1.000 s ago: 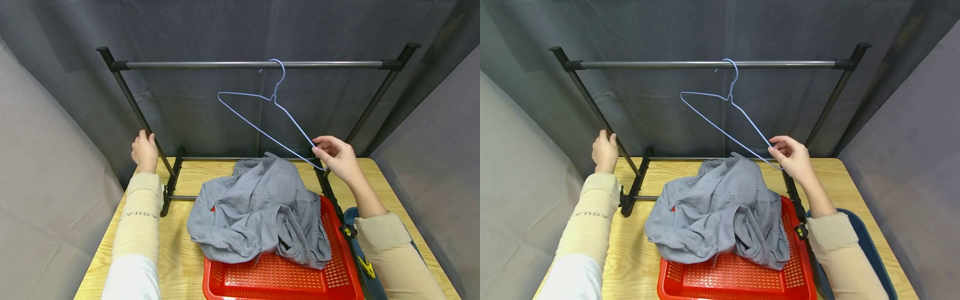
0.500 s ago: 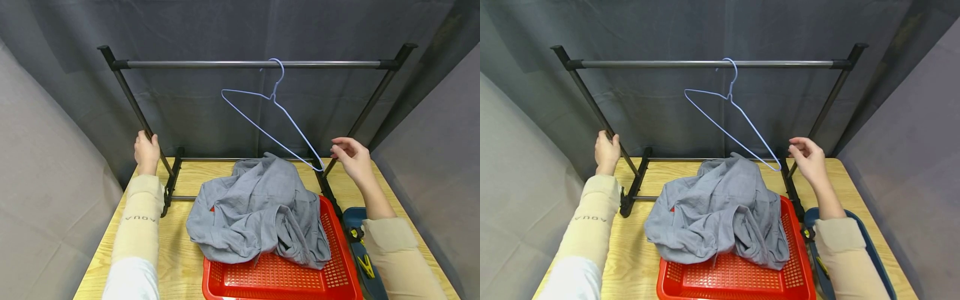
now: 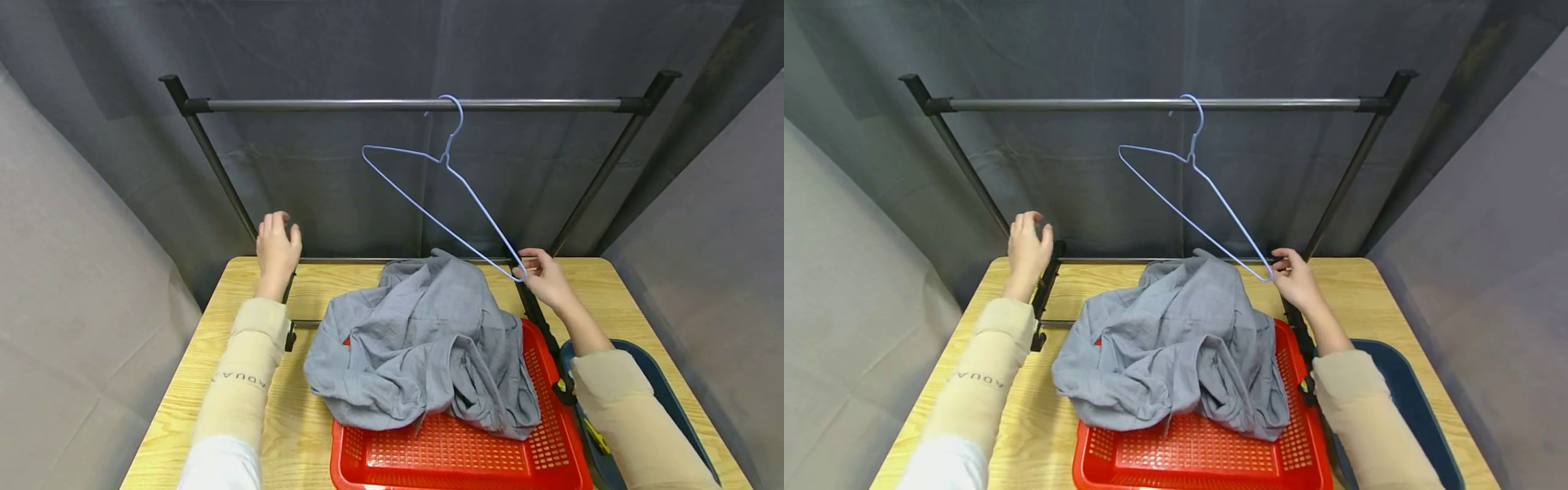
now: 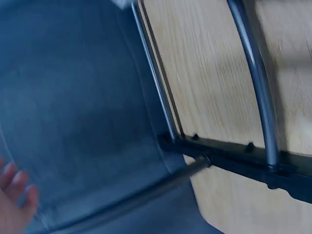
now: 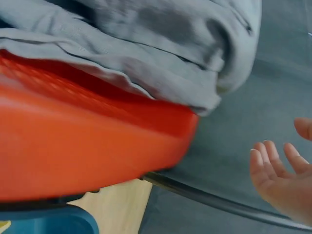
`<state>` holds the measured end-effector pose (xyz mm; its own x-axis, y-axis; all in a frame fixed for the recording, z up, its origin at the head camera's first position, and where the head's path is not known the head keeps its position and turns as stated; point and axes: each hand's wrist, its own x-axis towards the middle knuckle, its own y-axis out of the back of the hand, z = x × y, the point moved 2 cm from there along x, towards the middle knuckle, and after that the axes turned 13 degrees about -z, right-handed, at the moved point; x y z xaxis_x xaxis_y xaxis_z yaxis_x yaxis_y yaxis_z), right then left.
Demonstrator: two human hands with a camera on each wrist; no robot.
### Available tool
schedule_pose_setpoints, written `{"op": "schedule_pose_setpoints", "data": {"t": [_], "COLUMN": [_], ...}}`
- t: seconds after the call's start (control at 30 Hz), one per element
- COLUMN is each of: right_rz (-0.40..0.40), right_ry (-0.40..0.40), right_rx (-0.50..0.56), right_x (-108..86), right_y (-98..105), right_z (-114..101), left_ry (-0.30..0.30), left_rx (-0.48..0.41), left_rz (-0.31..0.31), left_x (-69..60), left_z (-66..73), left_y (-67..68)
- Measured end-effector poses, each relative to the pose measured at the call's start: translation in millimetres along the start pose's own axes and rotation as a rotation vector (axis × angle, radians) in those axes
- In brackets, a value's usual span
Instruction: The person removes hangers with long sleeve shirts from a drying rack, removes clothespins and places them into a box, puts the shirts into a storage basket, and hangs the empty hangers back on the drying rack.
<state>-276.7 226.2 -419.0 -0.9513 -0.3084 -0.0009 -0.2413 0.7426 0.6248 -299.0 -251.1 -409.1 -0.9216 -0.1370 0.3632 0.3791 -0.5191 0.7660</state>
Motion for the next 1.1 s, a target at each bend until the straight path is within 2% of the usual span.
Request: {"op": "schedule_pose_setpoints", "data": {"t": [0.1,0.23,0.3,0.37,0.5,0.57,0.63,0.77,0.93,1.1], "right_rz": [-0.082,-0.173,-0.220,-0.260,-0.329,-0.351,-0.361,-0.355,-0.319,-0.279], "right_ry": [-0.016,-0.022,-0.040,-0.057,-0.063,-0.050,-0.043,-0.027,0.003,0.047], "right_rx": [0.010,0.036,0.047,0.014,-0.041,-0.053,-0.060,-0.095,-0.128,-0.154], "right_x": [4.4,8.7,10.0,10.6,11.5,11.9,12.3,13.8,14.7,14.9], "right_y": [-10.8,-25.7,-33.0,-39.7,-49.9,-53.8,-57.5,-64.4,-70.2,-74.1], "right_z": [2.9,5.2,6.0,5.7,4.5,3.7,3.4,3.3,2.9,3.3], "left_ry": [-0.043,-0.077,-0.079,-0.072,-0.039,-0.021,-0.012,-0.024,-0.099,-0.233], "left_rx": [-0.023,-0.026,-0.005,0.009,-0.012,-0.034,-0.049,-0.044,-0.024,0.007], "left_rz": [-0.319,-0.736,-0.886,-1.012,-1.200,-1.258,-1.281,-1.260,-1.209,-1.139], "left_x": [-4.7,-18.2,-26.4,-34.0,-45.9,-49.7,-52.6,-56.2,-59.8,-62.7], "left_z": [11.0,24.3,31.1,37.1,47.6,50.9,53.8,58.2,65.2,73.7], "left_y": [-15.7,-38.1,-47.2,-55.0,-65.3,-68.4,-70.0,-70.2,-71.4,-76.6]}}
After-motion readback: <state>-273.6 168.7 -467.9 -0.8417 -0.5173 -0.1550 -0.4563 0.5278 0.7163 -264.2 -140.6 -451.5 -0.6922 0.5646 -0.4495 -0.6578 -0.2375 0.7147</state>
